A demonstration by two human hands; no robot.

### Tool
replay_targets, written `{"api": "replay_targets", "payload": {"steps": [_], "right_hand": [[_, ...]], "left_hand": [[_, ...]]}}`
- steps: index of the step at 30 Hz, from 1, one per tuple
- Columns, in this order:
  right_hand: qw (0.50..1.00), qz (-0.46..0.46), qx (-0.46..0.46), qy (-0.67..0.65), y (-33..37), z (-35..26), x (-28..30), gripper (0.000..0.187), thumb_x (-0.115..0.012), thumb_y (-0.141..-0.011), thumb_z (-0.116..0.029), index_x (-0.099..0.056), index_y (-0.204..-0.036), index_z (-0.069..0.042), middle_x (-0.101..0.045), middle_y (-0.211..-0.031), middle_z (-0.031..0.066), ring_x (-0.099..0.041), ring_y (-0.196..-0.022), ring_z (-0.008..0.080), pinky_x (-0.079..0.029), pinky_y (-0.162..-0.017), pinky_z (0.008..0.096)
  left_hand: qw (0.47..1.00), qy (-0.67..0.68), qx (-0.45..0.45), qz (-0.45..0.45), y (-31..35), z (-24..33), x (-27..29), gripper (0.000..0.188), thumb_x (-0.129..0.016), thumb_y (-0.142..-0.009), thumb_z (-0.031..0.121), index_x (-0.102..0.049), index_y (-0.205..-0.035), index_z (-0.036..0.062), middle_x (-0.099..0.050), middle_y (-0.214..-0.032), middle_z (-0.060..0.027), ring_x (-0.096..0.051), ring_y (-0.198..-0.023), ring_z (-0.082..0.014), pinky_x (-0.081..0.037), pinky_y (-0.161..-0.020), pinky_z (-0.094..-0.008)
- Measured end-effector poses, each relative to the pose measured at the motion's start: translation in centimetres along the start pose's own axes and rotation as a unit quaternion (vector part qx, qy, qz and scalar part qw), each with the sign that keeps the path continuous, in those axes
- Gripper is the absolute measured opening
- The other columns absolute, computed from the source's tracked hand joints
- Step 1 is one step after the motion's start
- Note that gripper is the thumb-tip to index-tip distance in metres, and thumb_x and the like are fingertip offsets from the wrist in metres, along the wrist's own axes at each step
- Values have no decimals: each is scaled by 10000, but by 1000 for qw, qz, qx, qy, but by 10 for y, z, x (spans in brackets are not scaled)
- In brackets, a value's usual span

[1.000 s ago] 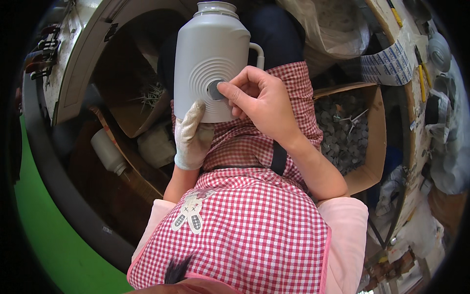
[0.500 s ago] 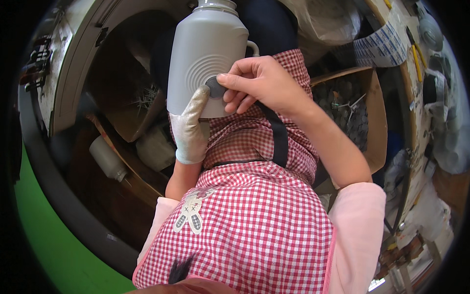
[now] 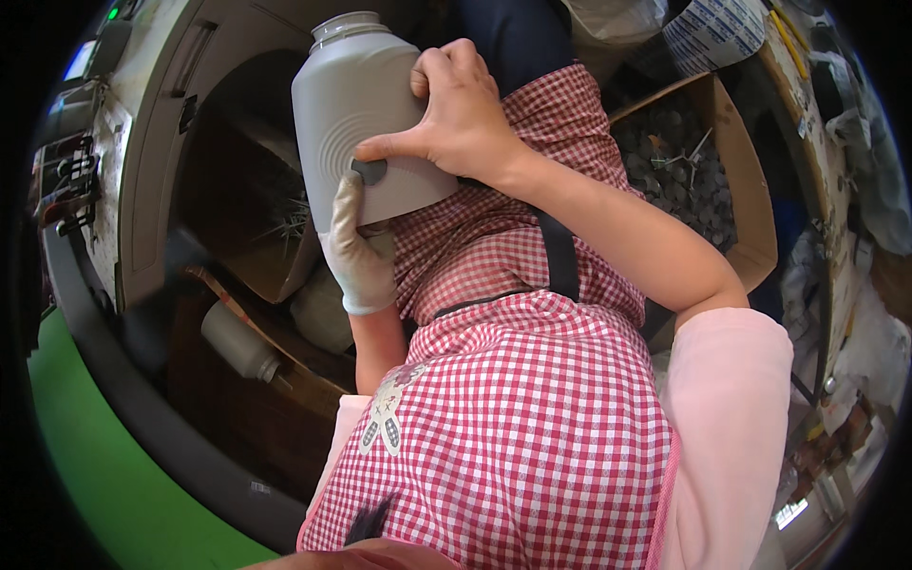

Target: The person sits on the floor and repeatedly inserts small dark circular pieces into the opening of a white ceramic jug. They use a yellow-handled tool to press the pieces in, then place the jug aside and pick up another one to repeat the process.

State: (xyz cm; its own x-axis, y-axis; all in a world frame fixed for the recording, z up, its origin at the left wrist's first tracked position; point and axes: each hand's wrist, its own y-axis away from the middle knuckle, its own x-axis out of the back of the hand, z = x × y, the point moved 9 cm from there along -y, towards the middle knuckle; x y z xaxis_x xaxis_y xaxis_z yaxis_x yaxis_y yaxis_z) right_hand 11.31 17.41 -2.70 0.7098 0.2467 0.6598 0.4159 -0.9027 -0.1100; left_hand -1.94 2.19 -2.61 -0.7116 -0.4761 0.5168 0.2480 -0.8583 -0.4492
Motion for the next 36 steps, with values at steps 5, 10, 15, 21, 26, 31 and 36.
{"api": "replay_targets", "payload": {"steps": [5, 10, 15, 21, 26, 31, 36], "right_hand": [[986, -92, -17, -136, 9, -9, 2, 758, -983, -642, -467, -546, -1108, -58, -435, -1110, 101, -473, -972, 206, -491, -895, 330], [982, -100, -20, -157, 10, 10, -5, 776, -984, -630, -484, -534, -1090, -51, -440, -1101, 111, -474, -960, 219, -488, -883, 329], [989, -56, -39, -128, 5, 25, -9, 737, -965, -642, -519, -556, -1003, -23, -493, -1052, 143, -497, -961, 272, -481, -863, 352], [983, -47, 38, -174, -15, 18, 63, 390, -850, -839, -333, -649, -943, -16, -667, -904, 134, -655, -838, 267, -526, -780, 380], [923, 295, 118, 215, -118, 120, 289, 344, -643, -1010, -370, -723, -1044, -38, -761, -887, 133, -732, -802, 203, -555, -720, 341], [870, 197, -44, 450, -251, 291, 344, 273, -553, -931, -193, -730, -998, 4, -722, -894, 256, -696, -789, 437, -571, -733, 486], [912, 144, -55, 380, -290, 298, 324, 302, -585, -959, -271, -721, -953, -2, -720, -880, 242, -717, -771, 321, -573, -693, 458]], "left_hand": [[970, 215, 118, -2, 18, -34, -5, 473, -582, -972, -96, -566, -1428, 27, -575, -1437, -87, -604, -1272, -204, -527, -1080, -344], [823, 464, 320, 72, 20, -40, -18, 381, -624, -1018, 19, -583, -1395, -17, -639, -1332, -79, -607, -1222, -149, -518, -1027, -322], [886, 344, 300, 77, -15, -17, -21, 380, -719, -955, 30, -634, -1317, -48, -672, -1264, -92, -618, -1125, -147, -496, -994, -312], [911, 284, 252, 160, -32, -11, -23, 384, -701, -920, -50, -627, -1296, -78, -683, -1210, -106, -657, -1015, -183, -527, -951, -323], [914, 288, 255, 129, -39, -2, -30, 382, -694, -930, -50, -615, -1303, -78, -678, -1211, -112, -648, -1049, -194, -516, -973, -332], [813, 456, 349, 96, -33, -11, -13, 425, -627, -1022, 155, -567, -1395, -40, -651, -1318, -139, -645, -1203, -239, -514, -1058, -398], [747, 507, 414, 114, -11, -22, -3, 476, -628, -1026, 228, -547, -1440, 9, -613, -1410, -124, -602, -1284, -250, -499, -1082, -447]]}}
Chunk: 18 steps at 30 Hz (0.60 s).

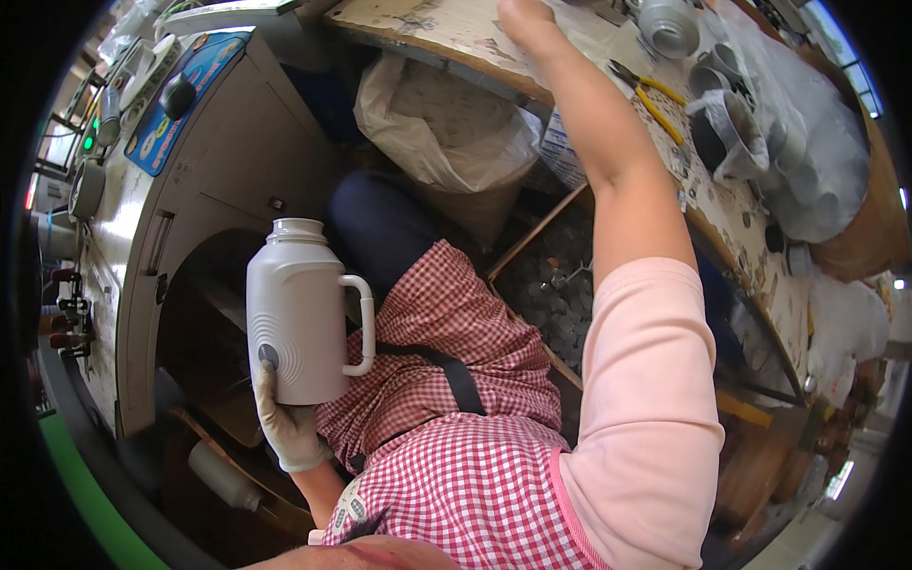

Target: The person sits on the floor and repeatedly inserts small dark circular pieces into the opening of a white ceramic jug. They use a yellow-handled tool to press the pieces in, then place the jug aside and pick up another one to repeat the process.

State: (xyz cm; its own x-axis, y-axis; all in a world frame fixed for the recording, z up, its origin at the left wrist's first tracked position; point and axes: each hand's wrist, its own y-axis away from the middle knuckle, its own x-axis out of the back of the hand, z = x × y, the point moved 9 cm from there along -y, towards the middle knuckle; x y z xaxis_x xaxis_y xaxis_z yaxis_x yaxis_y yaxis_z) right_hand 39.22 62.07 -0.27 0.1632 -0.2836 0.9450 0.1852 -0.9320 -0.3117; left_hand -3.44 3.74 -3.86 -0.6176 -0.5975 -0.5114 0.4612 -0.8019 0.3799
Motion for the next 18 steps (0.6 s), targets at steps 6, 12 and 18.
{"api": "replay_targets", "payload": {"steps": [6, 12, 18], "right_hand": [[734, -210, -7, -645, 130, -141, 65, 324, -551, -1084, -328, -591, -1171, -18, -539, -747, -27, -488, -557, 34, -387, -475, 190], [721, -410, 94, -552, 357, -314, 109, 410, -545, -1075, -157, -577, -1480, -104, -609, -779, 21, -554, -640, 54, -431, -562, 219], [803, -225, 266, -483, 401, -368, 140, 413, -589, -1033, -38, -620, -1439, -107, -724, -961, 175, -672, -733, 204, -537, -675, 327]], "left_hand": [[998, -8, -3, 57, 6, -9, 1, 460, -622, -1036, 201, -540, -1450, 17, -602, -1414, -148, -612, -1271, -258, -519, -1058, -459], [995, -93, 36, 6, 16, -10, -17, 371, -580, -1048, 171, -587, -1331, -70, -677, -1239, -134, -685, -1136, -210, -580, -987, -368], [997, 17, 23, -75, 25, -5, -38, 352, -561, -1046, 150, -597, -1265, -123, -726, -1131, -174, -757, -960, -213, -649, -850, -322]]}}
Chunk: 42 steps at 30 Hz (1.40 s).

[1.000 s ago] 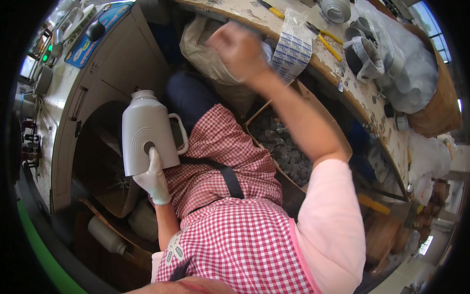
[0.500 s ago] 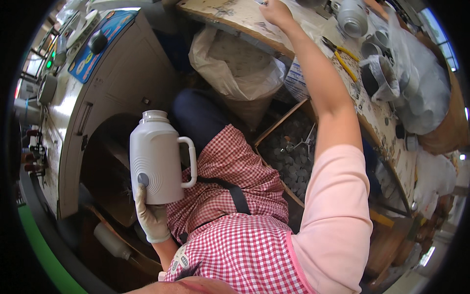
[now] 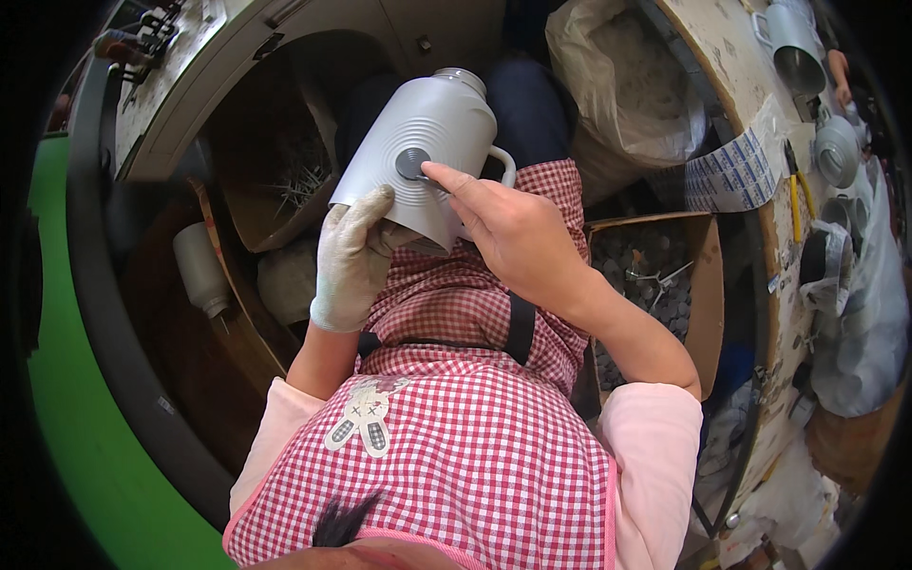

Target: The person sits on the floor and repeatedly inserts small dark circular pieces into the opening of a white ceramic jug. They use a yellow-handled tool to press the pieces in, then place the jug aside and pick up another one to repeat the process.

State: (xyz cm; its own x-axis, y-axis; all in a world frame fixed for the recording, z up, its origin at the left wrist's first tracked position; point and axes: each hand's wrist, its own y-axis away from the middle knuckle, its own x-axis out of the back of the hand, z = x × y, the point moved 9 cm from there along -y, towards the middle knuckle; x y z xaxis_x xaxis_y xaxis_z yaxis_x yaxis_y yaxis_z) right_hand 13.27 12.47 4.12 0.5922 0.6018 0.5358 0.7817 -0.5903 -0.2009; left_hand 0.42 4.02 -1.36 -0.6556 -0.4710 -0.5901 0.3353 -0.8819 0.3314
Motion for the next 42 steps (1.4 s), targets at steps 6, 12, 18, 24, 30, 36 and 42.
{"api": "replay_targets", "payload": {"steps": [6, 12, 18, 24, 30, 36, 42], "right_hand": [[999, -10, 10, 43, 2, -2, -3, 426, -605, -1016, -36, -625, -1434, -119, -730, -978, 201, -693, -726, 244, -546, -667, 340], [982, -20, 11, 186, 6, -9, -4, 513, -616, -959, 6, -609, -1451, -139, -685, -849, 155, -663, -649, 263, -546, -609, 364], [925, -46, -16, 377, 10, -13, -21, 674, -627, -836, 51, -587, -1476, -156, -623, -772, 120, -651, -599, 245, -537, -568, 368], [997, -39, -39, 59, -1, 9, 0, 433, -619, -980, -26, -632, -1410, -72, -643, -760, 76, -638, -608, 165, -496, -548, 292], [912, 247, -220, -243, 0, 107, 90, 758, -723, -906, -636, -621, -1346, -27, -569, -801, -46, -412, -545, -2, -307, -469, 164], [933, 163, -200, -249, -19, 114, 71, 899, -787, -825, -656, -589, -1404, 3, -664, -996, 87, -631, -824, 113, -517, -776, 223], [939, 273, -129, -166, -14, 72, 72, 847, -832, -812, -566, -591, -1407, -13, -651, -1337, 201, -628, -1264, 307, -467, -1126, 464]], "left_hand": [[1000, -17, -12, 5, 3, -4, -1, 353, -576, -1049, 164, -589, -1288, -96, -712, -1139, -164, -748, -940, -199, -647, -838, -341], [998, -54, -2, 18, 2, -10, 6, 360, -607, -1043, 169, -585, -1300, -82, -704, -1149, -161, -731, -990, -216, -633, -846, -351], [980, -188, -54, 43, -2, -17, 0, 326, -612, -1049, 179, -634, -1214, -101, -713, -1051, -111, -684, -914, -133, -575, -786, -277], [979, -199, -35, 25, 0, -20, 0, 323, -641, -1027, 163, -645, -1211, -102, -722, -1090, -104, -679, -953, -133, -552, -842, -287], [992, -119, -47, 12, 11, 8, 16, 402, -750, -937, 184, -631, -1240, -52, -718, -1106, -98, -686, -982, -147, -546, -894, -299], [988, -124, -78, 38, 9, 7, 28, 437, -770, -930, 214, -642, -1246, -59, -724, -1111, -104, -669, -1011, -165, -516, -949, -319], [975, -158, -132, 86, -17, 13, 40, 406, -749, -964, 241, -633, -1246, -26, -704, -1136, -64, -644, -1021, -142, -494, -959, -299]]}}
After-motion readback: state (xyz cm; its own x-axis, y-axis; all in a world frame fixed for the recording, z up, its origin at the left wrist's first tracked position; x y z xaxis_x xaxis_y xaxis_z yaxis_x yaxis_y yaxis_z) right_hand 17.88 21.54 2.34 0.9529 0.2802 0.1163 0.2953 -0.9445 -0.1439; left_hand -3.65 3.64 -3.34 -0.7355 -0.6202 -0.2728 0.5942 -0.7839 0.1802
